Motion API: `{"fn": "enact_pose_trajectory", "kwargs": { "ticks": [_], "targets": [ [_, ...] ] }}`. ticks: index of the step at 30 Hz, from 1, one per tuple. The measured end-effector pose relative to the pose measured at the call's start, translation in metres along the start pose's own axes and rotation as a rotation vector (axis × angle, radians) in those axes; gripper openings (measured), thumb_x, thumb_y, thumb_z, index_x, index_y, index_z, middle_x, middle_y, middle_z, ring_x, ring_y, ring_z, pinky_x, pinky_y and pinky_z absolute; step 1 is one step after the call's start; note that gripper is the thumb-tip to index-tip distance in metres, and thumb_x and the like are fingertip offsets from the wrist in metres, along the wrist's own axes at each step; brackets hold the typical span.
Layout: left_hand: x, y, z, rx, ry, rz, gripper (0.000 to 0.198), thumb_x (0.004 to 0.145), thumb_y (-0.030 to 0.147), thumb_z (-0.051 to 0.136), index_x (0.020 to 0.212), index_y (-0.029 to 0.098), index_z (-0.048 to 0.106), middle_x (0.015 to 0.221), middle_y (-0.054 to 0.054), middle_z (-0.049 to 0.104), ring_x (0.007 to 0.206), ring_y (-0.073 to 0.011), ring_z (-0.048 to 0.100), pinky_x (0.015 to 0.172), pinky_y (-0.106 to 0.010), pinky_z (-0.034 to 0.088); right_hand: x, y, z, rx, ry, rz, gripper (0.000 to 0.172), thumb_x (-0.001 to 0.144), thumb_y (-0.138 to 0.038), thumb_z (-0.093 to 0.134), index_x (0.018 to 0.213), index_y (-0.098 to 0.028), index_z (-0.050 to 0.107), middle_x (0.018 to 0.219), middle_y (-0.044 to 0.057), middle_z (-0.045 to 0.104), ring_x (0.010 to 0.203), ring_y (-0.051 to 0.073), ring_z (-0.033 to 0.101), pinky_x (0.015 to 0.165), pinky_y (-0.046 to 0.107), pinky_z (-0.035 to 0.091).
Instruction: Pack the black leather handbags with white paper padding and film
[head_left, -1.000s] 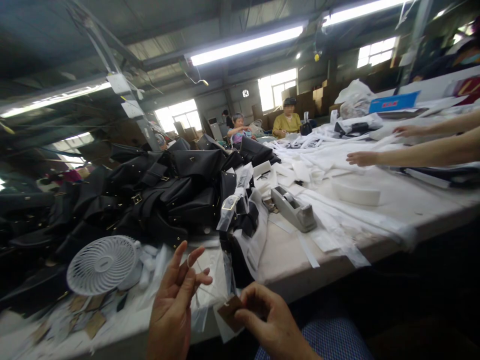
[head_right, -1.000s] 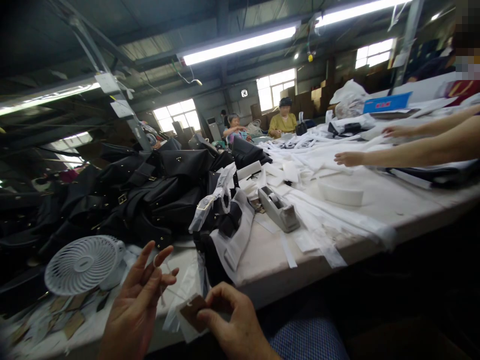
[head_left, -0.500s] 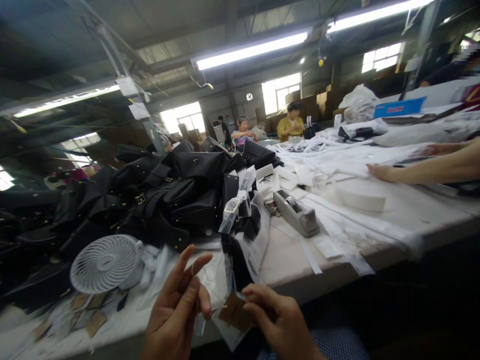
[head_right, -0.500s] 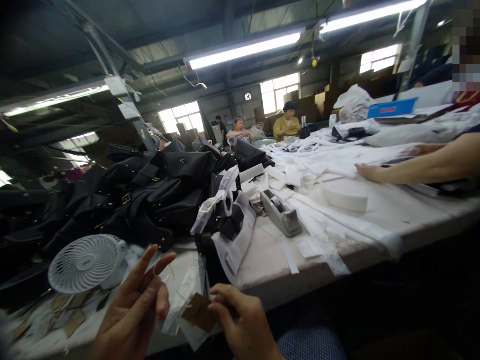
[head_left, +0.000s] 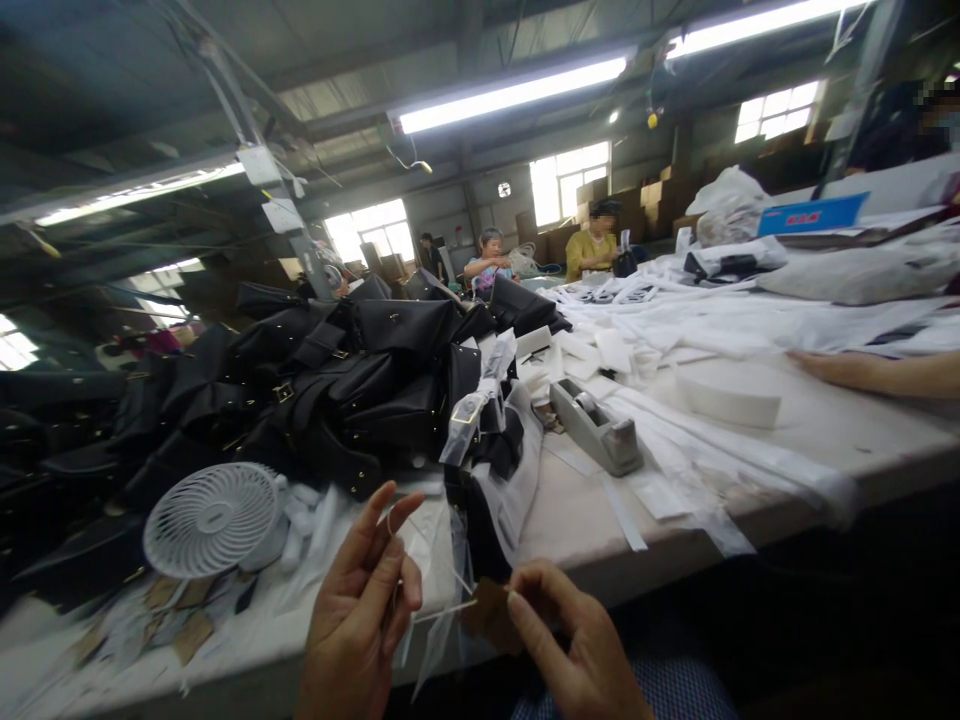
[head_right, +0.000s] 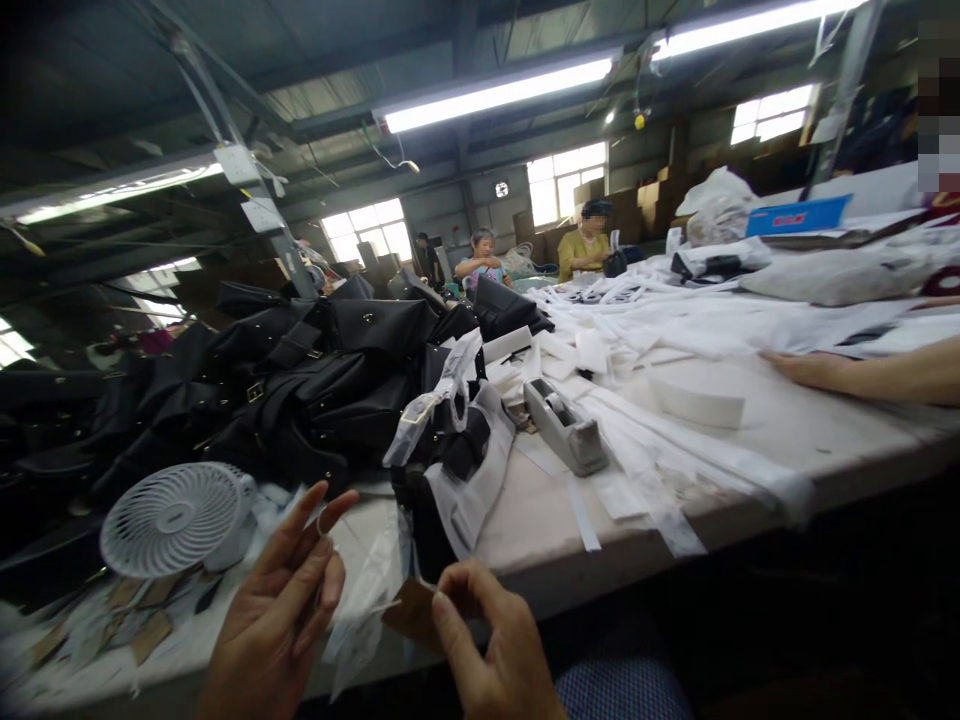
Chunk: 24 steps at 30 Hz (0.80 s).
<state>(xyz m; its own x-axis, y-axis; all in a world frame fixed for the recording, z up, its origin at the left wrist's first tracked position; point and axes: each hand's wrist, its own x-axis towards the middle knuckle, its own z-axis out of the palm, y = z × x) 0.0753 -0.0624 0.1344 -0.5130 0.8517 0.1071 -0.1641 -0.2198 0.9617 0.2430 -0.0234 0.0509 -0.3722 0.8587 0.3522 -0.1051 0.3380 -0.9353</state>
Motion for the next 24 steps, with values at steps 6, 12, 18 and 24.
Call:
{"fn": "enact_pose_trajectory", "kwargs": {
  "ticks": [6,12,18,24],
  "targets": [
    [0.002,0.006,-0.001,-0.077,-0.018,-0.058,0.053,0.076,0.028,0.078,0.126,0.031,0.061,0.129,-0.011,0.064,0.04,0.0063,0.033,0.031,-0.004,0.025,0.0,0.014,-0.003,-0.157,0.118,-0.241,0.021,0.09,-0.022,0.065,0.11,-0.026,0.069,0.094,0.002,0.078,0.084,0.017,0.076,0.078,0.019,0.059],
    [-0.004,0.013,0.006,-0.389,-0.042,-0.189,0.054,0.075,0.019,0.078,0.125,0.034,0.063,0.132,-0.006,0.063,0.042,0.0065,0.033,0.036,-0.003,0.033,0.005,0.018,0.006,-0.251,0.122,-0.571,0.046,0.088,-0.005,0.059,0.126,-0.029,0.065,0.105,0.004,0.077,0.095,0.021,0.074,0.083,0.027,0.061],
    [0.002,0.008,0.012,-0.562,-0.084,-0.201,0.054,0.077,0.018,0.076,0.126,0.035,0.062,0.114,-0.001,0.072,0.041,0.0051,0.034,0.038,0.001,0.034,0.004,0.037,0.013,-0.054,-0.047,-0.542,0.046,0.087,-0.014,0.067,0.128,-0.032,0.064,0.107,0.004,0.076,0.098,0.022,0.073,0.091,0.028,0.058],
    [0.001,-0.005,0.033,-0.306,-0.222,-0.404,0.048,0.067,0.027,0.087,0.112,0.03,0.072,0.101,-0.007,0.075,0.039,0.0013,0.042,0.038,-0.012,0.042,0.033,0.036,0.002,0.507,-0.452,0.182,0.037,0.08,-0.044,0.071,0.117,-0.037,0.071,0.122,0.001,0.07,0.111,0.02,0.067,0.081,0.022,0.057]
  ]
}}
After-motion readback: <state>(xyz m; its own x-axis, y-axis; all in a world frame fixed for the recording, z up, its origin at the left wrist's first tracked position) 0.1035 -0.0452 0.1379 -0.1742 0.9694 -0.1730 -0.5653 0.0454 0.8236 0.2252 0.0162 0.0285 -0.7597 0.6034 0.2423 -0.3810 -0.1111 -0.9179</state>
